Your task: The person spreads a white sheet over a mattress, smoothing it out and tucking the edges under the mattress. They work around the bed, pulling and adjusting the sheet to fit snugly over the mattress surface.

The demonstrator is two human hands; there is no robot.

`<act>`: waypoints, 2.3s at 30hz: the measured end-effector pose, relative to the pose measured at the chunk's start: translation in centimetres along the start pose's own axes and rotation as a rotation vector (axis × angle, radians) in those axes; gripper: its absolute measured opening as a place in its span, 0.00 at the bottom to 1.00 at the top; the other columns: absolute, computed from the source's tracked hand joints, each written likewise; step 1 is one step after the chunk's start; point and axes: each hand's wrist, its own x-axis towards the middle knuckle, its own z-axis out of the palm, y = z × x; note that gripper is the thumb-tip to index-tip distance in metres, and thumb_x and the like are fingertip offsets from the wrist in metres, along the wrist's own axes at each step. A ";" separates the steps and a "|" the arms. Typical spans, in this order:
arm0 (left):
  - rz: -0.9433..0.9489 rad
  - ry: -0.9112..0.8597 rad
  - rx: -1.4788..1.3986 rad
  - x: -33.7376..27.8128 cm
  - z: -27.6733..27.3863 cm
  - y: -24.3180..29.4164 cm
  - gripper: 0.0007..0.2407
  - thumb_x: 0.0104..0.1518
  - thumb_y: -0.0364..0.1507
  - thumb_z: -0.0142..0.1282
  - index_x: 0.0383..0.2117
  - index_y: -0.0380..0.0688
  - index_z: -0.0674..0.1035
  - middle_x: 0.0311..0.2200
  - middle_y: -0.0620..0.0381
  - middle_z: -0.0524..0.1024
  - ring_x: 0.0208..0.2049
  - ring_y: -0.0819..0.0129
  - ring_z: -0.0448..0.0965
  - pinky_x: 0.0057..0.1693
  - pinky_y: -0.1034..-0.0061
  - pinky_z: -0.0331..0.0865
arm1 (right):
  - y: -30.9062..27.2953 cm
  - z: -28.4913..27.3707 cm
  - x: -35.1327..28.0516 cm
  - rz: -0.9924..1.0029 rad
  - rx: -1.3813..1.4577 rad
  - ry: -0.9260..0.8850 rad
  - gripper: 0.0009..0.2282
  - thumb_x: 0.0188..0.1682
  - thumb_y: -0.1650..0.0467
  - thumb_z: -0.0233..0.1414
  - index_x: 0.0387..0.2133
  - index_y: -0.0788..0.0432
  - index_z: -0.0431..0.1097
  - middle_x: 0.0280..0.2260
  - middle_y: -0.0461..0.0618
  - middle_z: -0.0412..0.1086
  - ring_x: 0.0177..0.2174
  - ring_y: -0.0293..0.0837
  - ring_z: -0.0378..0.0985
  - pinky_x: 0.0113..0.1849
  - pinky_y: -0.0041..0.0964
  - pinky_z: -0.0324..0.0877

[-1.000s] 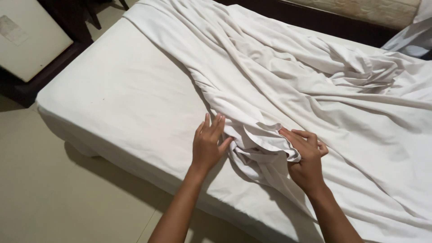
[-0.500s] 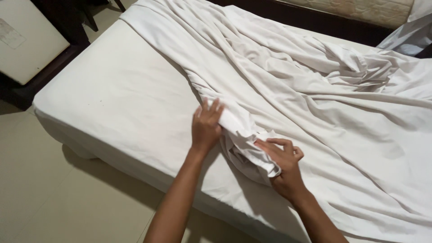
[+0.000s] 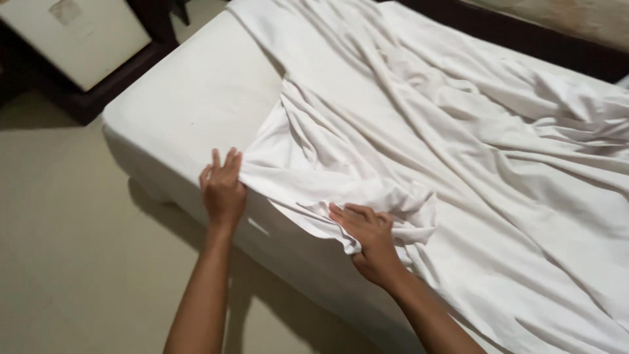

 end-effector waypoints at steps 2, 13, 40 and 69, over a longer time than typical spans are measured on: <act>-0.013 0.013 0.058 -1.7 -2.1 -2.6 0.19 0.56 0.15 0.52 0.54 0.41 0.80 0.60 0.52 0.75 0.69 0.49 0.65 0.68 0.54 0.58 | -0.7 1.6 1.0 -0.028 0.030 -0.036 0.32 0.34 0.82 0.54 0.57 0.48 0.69 0.61 0.39 0.68 0.60 0.47 0.65 0.55 0.48 0.49; -0.163 0.021 0.266 -8.9 -9.4 -11.6 0.22 0.52 0.17 0.61 0.56 0.46 0.81 0.61 0.59 0.75 0.69 0.52 0.66 0.67 0.56 0.58 | -2.7 9.2 6.0 -0.179 0.060 -0.188 0.33 0.35 0.82 0.54 0.59 0.53 0.67 0.63 0.43 0.64 0.63 0.52 0.61 0.56 0.48 0.54; 0.102 -0.302 -0.401 -6.5 -2.1 9.7 0.35 0.46 0.41 0.69 0.60 0.33 0.71 0.65 0.44 0.61 0.68 0.36 0.51 0.67 0.47 0.52 | 2.0 0.3 2.8 0.057 -0.478 -0.107 0.40 0.36 0.53 0.61 0.63 0.53 0.58 0.67 0.56 0.51 0.65 0.55 0.52 0.58 0.66 0.39; 0.218 -0.265 -0.559 -11.0 -4.6 13.4 0.23 0.53 0.31 0.65 0.56 0.34 0.76 0.61 0.41 0.71 0.68 0.40 0.62 0.70 0.55 0.57 | 1.3 0.2 -1.9 -0.027 -0.090 -0.228 0.31 0.39 0.62 0.65 0.57 0.59 0.67 0.64 0.58 0.59 0.64 0.64 0.57 0.58 0.51 0.59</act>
